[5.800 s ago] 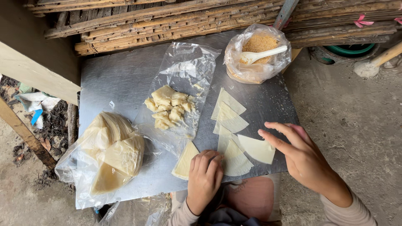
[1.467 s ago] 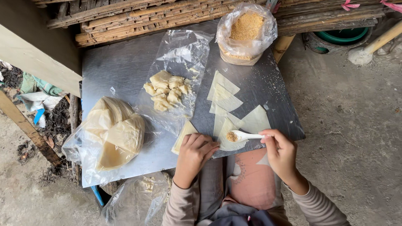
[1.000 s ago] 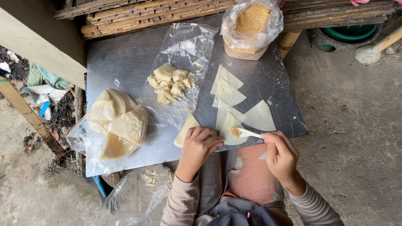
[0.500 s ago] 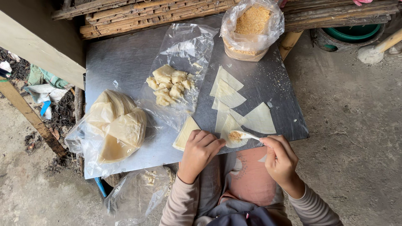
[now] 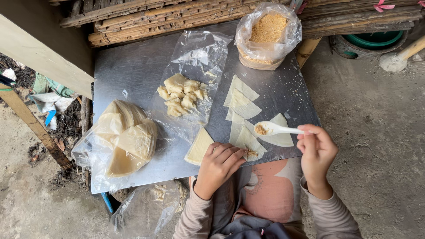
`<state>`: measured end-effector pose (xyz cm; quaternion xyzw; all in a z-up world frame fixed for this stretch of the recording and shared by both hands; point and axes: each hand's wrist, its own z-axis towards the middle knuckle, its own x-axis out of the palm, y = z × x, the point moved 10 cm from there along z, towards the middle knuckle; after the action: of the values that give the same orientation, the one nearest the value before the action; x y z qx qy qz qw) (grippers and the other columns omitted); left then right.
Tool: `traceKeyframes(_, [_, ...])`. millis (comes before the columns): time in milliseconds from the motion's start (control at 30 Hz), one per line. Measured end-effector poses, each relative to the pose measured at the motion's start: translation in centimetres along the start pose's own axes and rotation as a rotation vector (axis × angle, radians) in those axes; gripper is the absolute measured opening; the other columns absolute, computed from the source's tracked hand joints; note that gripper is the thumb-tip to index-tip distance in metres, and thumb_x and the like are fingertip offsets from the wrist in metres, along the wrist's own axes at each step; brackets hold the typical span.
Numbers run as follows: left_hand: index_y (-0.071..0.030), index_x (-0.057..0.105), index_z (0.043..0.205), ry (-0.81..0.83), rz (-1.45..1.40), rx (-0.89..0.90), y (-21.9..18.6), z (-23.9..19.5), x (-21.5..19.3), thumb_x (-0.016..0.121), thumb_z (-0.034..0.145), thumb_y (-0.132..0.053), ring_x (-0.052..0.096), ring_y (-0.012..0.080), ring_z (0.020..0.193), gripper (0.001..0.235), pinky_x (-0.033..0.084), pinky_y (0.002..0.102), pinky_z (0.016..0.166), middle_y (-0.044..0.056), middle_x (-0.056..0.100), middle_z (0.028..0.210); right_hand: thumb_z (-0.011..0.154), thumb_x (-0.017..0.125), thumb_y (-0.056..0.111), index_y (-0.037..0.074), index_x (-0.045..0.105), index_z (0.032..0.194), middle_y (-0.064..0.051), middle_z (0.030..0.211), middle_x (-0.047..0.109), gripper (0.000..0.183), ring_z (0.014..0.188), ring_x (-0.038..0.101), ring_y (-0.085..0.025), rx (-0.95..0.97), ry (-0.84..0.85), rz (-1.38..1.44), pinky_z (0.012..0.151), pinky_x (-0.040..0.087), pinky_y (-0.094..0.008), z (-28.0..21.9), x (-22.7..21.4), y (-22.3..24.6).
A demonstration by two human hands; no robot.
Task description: The person folds triangular pastry wrappers, places a spoonful of grainy filling into each, and seals them into small packets. The person repeats this process for multiple wrappers on a metal table.
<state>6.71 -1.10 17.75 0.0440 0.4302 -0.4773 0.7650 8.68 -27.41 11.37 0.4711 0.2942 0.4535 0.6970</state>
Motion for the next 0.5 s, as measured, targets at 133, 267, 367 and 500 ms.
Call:
traceKeyframes(133, [-0.008,0.07,0.114,0.033,-0.043,0.017,-0.2,0.0,0.1,0.074,0.092,-0.017,0.069,0.0219,0.107,0.024,0.051,0.04,0.098,0.003,0.073,0.112,0.109,0.051,-0.007,-0.006,0.065,0.104,-0.007,0.082,0.06,0.015,0.063,0.048,-0.005,-0.001,-0.089,0.251,0.05,0.035,-0.021,4.8,-0.6,2.4])
traceKeyframes(267, [-0.007,0.07,0.117,0.054,-0.09,0.034,-0.3,-0.3,0.1,0.071,0.087,-0.008,0.07,0.0233,0.111,0.03,0.054,0.041,0.102,0.005,0.073,0.119,0.112,0.053,-0.005,-0.004,0.064,0.104,-0.008,0.09,0.062,0.014,0.065,0.049,-0.006,-0.106,-0.171,0.369,0.049,0.036,-0.021,10.9,-0.3,5.2])
traceKeyframes(367, [-0.006,0.07,0.118,0.071,-0.107,0.017,-0.1,-0.4,0.3,0.069,0.083,-0.005,0.07,0.0257,0.11,0.035,0.055,0.042,0.103,0.006,0.07,0.122,0.109,0.053,-0.005,-0.005,0.064,0.104,-0.008,0.093,0.067,0.012,0.065,0.052,-0.008,-0.206,-0.179,0.269,0.049,0.038,-0.024,15.1,1.8,6.9])
traceKeyframes(500, [-0.009,0.071,0.114,0.065,-0.067,-0.074,0.6,-0.7,0.5,0.069,0.084,-0.004,0.068,0.0245,0.104,0.03,0.054,0.037,0.09,0.005,0.068,0.118,0.105,0.055,-0.005,0.001,0.071,0.11,-0.012,0.095,0.074,0.018,0.079,0.072,-0.02,-0.579,-0.054,-0.45,0.064,0.053,-0.034,17.6,7.6,11.2])
